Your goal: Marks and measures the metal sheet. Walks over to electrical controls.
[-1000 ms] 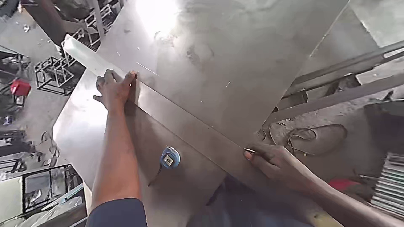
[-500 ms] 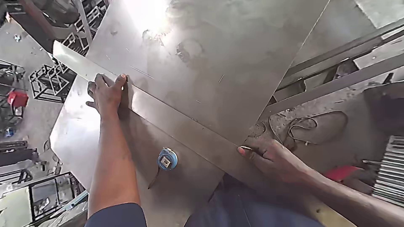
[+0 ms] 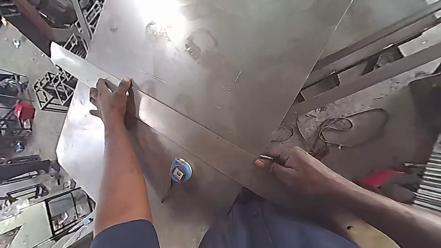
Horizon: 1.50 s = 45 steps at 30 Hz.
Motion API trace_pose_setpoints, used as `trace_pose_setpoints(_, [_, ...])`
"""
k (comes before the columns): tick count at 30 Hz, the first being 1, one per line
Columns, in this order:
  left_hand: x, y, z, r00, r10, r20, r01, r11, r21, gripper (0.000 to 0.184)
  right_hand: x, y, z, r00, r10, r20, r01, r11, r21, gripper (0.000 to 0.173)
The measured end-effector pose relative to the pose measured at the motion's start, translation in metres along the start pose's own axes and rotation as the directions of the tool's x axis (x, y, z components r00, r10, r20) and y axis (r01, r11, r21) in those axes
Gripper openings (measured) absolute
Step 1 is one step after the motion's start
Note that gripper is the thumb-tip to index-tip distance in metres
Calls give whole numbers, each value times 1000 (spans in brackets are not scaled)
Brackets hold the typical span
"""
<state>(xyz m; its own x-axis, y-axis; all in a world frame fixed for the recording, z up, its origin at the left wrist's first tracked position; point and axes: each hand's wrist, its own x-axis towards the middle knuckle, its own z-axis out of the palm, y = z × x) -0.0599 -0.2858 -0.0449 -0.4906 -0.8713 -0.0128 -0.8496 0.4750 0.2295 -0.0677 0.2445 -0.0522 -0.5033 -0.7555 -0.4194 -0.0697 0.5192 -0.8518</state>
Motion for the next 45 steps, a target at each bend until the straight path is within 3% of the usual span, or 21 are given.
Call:
trace_pose_setpoints(9, [-1,2,0,1000,17,2,-17,1000,24,101,3,-3,-9,997,66,36,-64,997,-43,40])
trace_pose_setpoints(31, [-3,3,-1,1000,28,-14,-28,999,21,101,13,-6,-15,998,27,60,-23,997,-79,46])
trace_pose_setpoints(38, [6,-7,1,999,-1,35,2,1000,-17,121,13,-3,-10,999,46,15,-45,998,-51,44])
trace_pose_setpoints(45, [6,-8,1,999,-29,13,30,998,-54,119,14,2,-7,999,45,-17,-45,999,-19,45])
